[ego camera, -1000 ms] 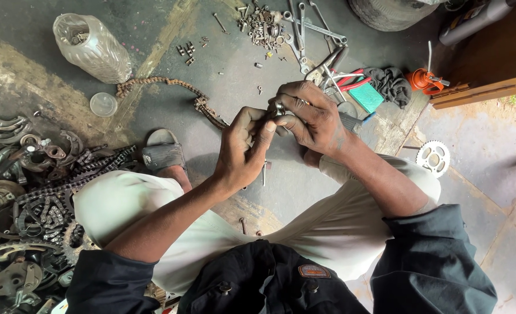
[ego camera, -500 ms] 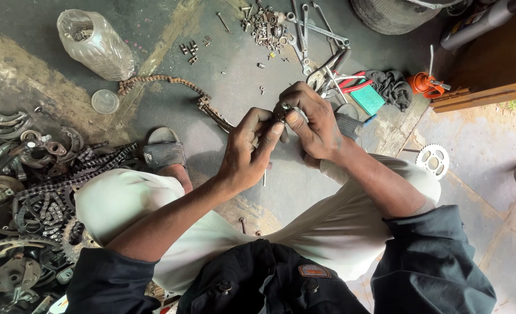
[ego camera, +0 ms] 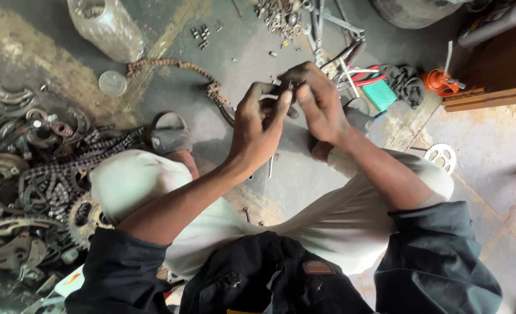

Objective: The person sits on the workshop floor and uses a chain breaker tool to press the pin of a motorcycle chain, turning the tool's handle repeatedly. They then reposition the chain in the tool and use pliers on the chain links.

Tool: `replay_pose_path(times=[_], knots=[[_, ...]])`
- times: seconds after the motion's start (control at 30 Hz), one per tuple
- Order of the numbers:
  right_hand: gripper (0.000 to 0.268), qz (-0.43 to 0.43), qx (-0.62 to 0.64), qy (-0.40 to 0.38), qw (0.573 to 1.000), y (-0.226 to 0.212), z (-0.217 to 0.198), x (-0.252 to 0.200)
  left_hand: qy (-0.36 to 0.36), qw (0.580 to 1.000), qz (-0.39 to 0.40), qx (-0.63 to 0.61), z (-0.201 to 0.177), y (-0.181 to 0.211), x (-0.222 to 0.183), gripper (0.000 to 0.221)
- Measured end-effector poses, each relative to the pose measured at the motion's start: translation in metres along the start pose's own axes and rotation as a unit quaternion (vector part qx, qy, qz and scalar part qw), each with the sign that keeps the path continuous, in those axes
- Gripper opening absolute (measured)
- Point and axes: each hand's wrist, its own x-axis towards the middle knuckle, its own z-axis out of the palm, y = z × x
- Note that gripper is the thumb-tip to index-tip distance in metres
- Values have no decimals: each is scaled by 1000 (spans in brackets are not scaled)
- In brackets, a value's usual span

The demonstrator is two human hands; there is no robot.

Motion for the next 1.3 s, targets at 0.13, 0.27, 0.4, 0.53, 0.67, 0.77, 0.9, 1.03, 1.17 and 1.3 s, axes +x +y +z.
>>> replay_pose_path(times=[0.13, 0.27, 0.4, 0.53, 0.67, 0.77, 0.9, 1.03, 1.17, 1.3], knots=[[34, 297, 155, -9, 942, 39, 30, -10, 11, 999, -20, -44, -5, -3, 1, 27], [32, 297, 116, -5, 948, 131, 55, -35, 27, 999, 26, -31, -2, -22, -1, 30], [31, 293, 75, 4, 953, 170, 76, -50, 27, 999, -27, -7, -3, -15, -1, 33], [29, 291, 19, 6, 957, 201, 80, -59, 33, 998, 1, -57, 2, -27, -5, 38], [27, 288, -30, 4, 957, 222, 83, -68, 18, 999, -41, -22, -9, -1, -12, 37], [26, 269, -69, 8, 961, 233, 81, -58, 18, 998, -49, -42, -8, -3, -15, 37], [24, 240, -121, 21, 963, 244, 74, -33, 27, 997, -43, -64, -7, -13, -11, 36], [23, 212, -184, 23, 959, 246, 52, -21, 37, 995, -57, -74, -3, -12, -9, 33], [22, 167, -248, 26, 954, 237, 20, 8, 153, 979, 111, 82, 12, -30, -6, 32], [20, 130, -316, 47, 939, 148, -68, 65, 69, 996, -8, -55, 3, -16, 0, 31]])
